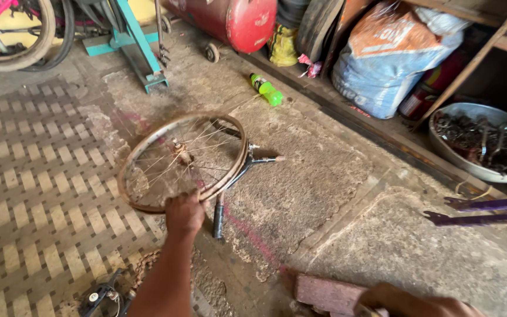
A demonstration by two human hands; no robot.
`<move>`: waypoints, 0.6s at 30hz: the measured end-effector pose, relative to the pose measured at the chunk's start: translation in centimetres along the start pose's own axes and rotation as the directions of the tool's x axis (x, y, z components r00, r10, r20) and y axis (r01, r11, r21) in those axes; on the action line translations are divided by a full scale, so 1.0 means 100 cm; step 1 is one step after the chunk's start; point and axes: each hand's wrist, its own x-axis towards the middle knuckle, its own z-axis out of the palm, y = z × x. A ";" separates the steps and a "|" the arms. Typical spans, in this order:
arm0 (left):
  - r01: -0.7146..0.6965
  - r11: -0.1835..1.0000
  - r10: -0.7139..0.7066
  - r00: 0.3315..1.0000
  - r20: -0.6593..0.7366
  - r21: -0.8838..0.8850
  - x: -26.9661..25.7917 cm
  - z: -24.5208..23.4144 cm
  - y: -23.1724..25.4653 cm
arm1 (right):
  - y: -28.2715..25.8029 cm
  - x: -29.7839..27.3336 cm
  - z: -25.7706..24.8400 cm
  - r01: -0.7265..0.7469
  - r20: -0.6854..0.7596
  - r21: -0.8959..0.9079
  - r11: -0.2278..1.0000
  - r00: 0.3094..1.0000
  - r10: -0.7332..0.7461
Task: The person uses pliers to adjust the spokes of a bicycle wheel mounted on a truing stand. They then remove the wheel, place it on the floor, and mount a second wheel onto the stand, securing it with the knobs.
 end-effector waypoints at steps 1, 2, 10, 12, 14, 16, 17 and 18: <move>0.008 1.000 -0.008 1.000 0.010 -0.005 -0.002 -0.016 0.001 | -0.006 -0.003 -0.004 0.022 -0.039 0.013 1.000 0.999 -0.022; 0.004 0.999 -0.004 1.000 -0.003 -0.036 -0.004 -0.034 0.005 | -0.013 -0.009 -0.009 0.043 -0.068 0.023 0.999 0.997 -0.041; -0.257 0.892 0.043 0.868 -0.494 -0.373 -0.074 -0.232 0.014 | -0.098 -0.061 -0.060 -0.079 -0.157 -0.003 0.997 0.984 0.078; -0.269 0.798 0.013 0.903 -0.430 -0.540 -0.116 -0.275 0.016 | -0.105 -0.075 -0.062 -0.020 -0.258 0.030 0.999 0.966 0.027; -0.329 0.677 -0.010 0.890 -0.455 -0.658 -0.162 -0.312 0.028 | -0.106 -0.092 -0.054 0.115 -0.390 0.041 0.992 0.916 -0.090; -0.456 0.546 -0.041 0.823 -0.567 -0.702 -0.216 -0.341 0.043 | -0.107 -0.108 -0.041 0.308 -0.626 0.047 0.950 0.751 -0.212; -0.494 0.436 0.009 0.838 -0.545 -0.753 -0.241 -0.357 0.055 | -0.105 -0.116 -0.042 0.390 -0.731 0.028 0.920 0.636 -0.247; -0.518 0.319 0.063 0.848 -0.527 -0.794 -0.268 -0.374 0.063 | -0.104 -0.124 -0.044 0.408 -0.764 0.088 0.909 0.613 -0.201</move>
